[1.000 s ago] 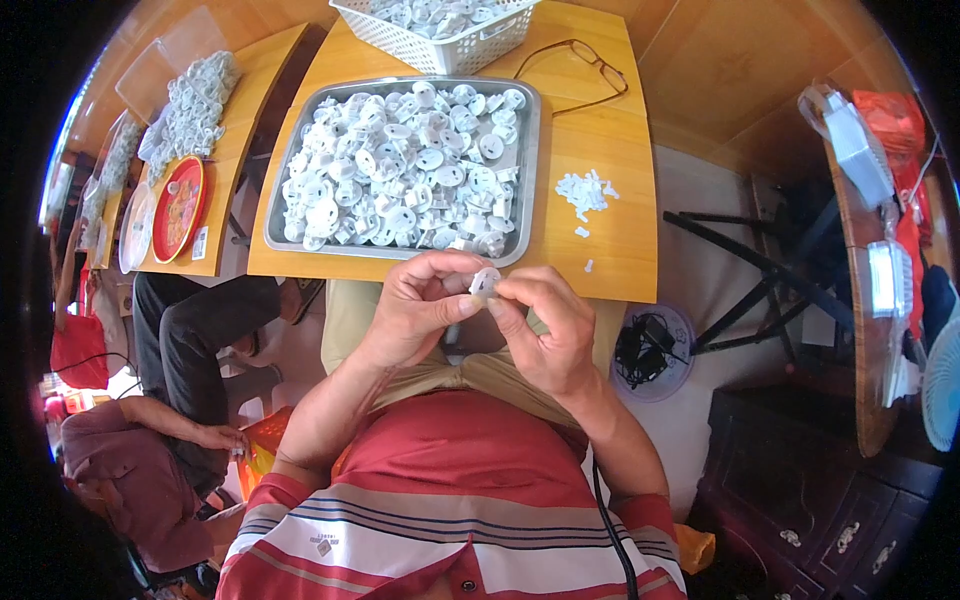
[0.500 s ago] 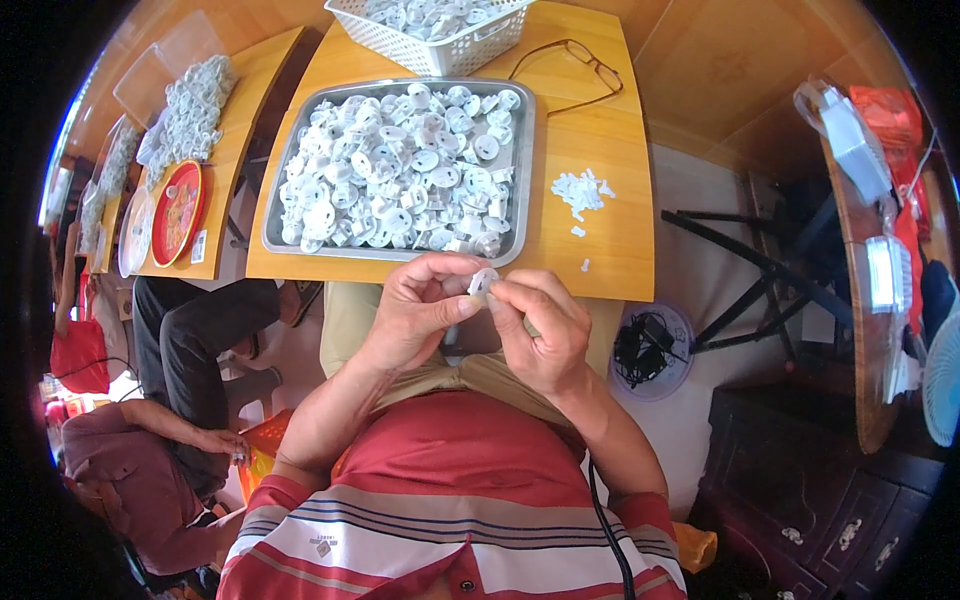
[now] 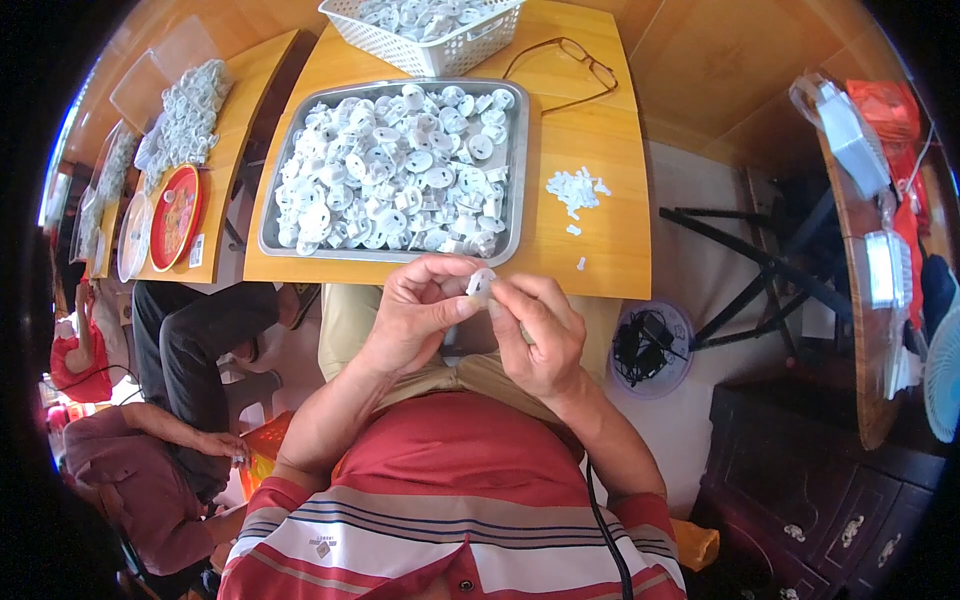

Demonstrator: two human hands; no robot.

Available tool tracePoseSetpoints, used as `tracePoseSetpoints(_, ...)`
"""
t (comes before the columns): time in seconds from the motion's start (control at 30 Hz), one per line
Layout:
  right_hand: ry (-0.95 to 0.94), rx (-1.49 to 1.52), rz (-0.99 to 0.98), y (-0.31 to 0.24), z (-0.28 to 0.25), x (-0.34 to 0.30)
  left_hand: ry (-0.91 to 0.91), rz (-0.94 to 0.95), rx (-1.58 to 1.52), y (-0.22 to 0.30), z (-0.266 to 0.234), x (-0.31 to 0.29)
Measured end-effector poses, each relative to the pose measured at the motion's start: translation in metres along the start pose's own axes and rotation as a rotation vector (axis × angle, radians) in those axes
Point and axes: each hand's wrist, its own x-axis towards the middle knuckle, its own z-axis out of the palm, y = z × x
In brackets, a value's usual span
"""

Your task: The person assembles plastic socket covers by picking up small plastic parts from the table and inserting them into the plastic covers by hand.

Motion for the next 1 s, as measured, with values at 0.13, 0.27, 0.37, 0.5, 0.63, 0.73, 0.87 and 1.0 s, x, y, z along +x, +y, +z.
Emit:
tracePoseSetpoints(0.13, 0.004, -0.065, -0.082, 0.002, 0.001, -0.004, -0.013, -0.008, 0.004, -0.001, -0.001, -0.001)
tracePoseSetpoints(0.27, -0.015, -0.112, -0.122, 0.005, 0.001, -0.008, -0.007, -0.018, -0.001, -0.002, -0.001, -0.001)
tracePoseSetpoints(0.37, -0.019, -0.120, -0.136, 0.008, 0.002, -0.011, -0.002, -0.030, 0.011, -0.003, -0.001, -0.001)
tracePoseSetpoints(0.5, -0.033, -0.139, -0.137, 0.007, 0.001, -0.010, 0.020, -0.039, -0.007, -0.004, -0.002, -0.003)
tracePoseSetpoints(0.63, -0.064, -0.153, -0.129, 0.009, -0.001, -0.011, 0.023, -0.038, -0.020, -0.007, -0.003, -0.003)
tracePoseSetpoints(0.73, -0.088, -0.133, -0.104, 0.008, -0.003, -0.011, 0.029, -0.049, -0.024, -0.008, -0.005, -0.003)
tracePoseSetpoints(0.87, -0.153, -0.175, -0.039, 0.011, -0.016, -0.013, 0.020, -0.051, -0.025, -0.010, -0.007, -0.004)
tracePoseSetpoints(1.0, -0.088, -0.442, -0.012, 0.036, -0.041, -0.020, 0.031, -0.062, -0.049, -0.009, -0.005, -0.005)
